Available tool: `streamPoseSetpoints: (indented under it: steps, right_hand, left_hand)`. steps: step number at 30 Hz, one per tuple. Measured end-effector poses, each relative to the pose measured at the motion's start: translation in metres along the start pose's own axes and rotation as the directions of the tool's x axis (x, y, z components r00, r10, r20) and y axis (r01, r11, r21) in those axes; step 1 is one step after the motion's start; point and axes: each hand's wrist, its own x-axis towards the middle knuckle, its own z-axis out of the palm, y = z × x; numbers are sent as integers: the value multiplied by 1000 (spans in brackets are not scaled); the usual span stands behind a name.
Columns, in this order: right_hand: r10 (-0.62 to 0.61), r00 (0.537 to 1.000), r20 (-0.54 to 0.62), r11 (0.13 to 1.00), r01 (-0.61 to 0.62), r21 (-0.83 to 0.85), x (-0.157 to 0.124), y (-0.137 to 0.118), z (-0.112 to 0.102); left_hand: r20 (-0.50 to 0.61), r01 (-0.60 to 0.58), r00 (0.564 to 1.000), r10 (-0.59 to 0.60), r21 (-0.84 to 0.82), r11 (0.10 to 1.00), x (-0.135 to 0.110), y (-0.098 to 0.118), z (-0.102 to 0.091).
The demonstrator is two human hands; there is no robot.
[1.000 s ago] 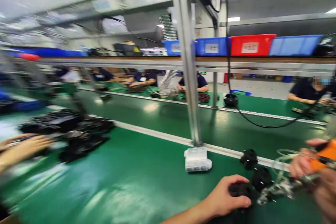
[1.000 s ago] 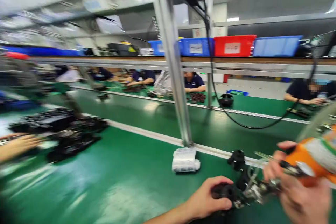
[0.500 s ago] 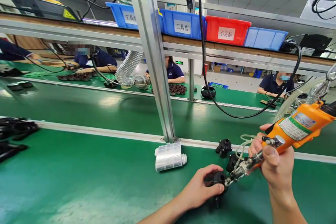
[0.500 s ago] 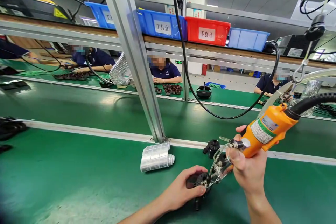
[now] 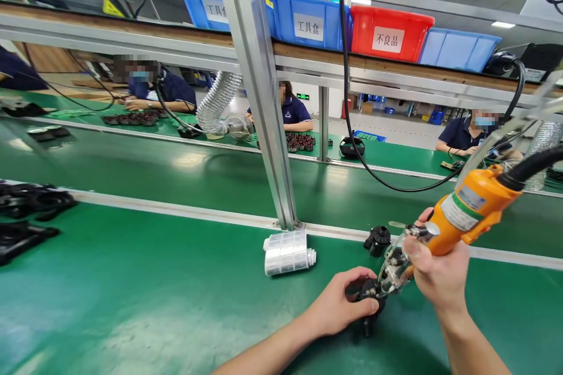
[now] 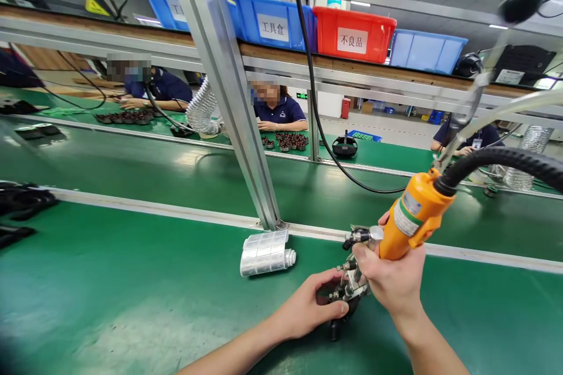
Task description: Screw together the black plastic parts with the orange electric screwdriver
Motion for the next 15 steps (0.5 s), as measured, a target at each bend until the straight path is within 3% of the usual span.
streamPoseSetpoints:
  steps: [7, 12, 15]
  right_hand:
    - [-41, 995, 86, 993, 50, -106, -6, 9, -1]
    - [46, 999, -6, 996, -46, -81, -3, 2, 5]
    - [104, 992, -65, 994, -106, -30, 2, -11, -7]
  left_hand:
    - [0, -13, 1000, 13, 18, 1000, 1, -3, 2]
    - [-25, -11, 1000, 11, 14, 1000, -3, -6, 0]
    - [50, 17, 999, -17, 4, 1000, -9, -6, -8]
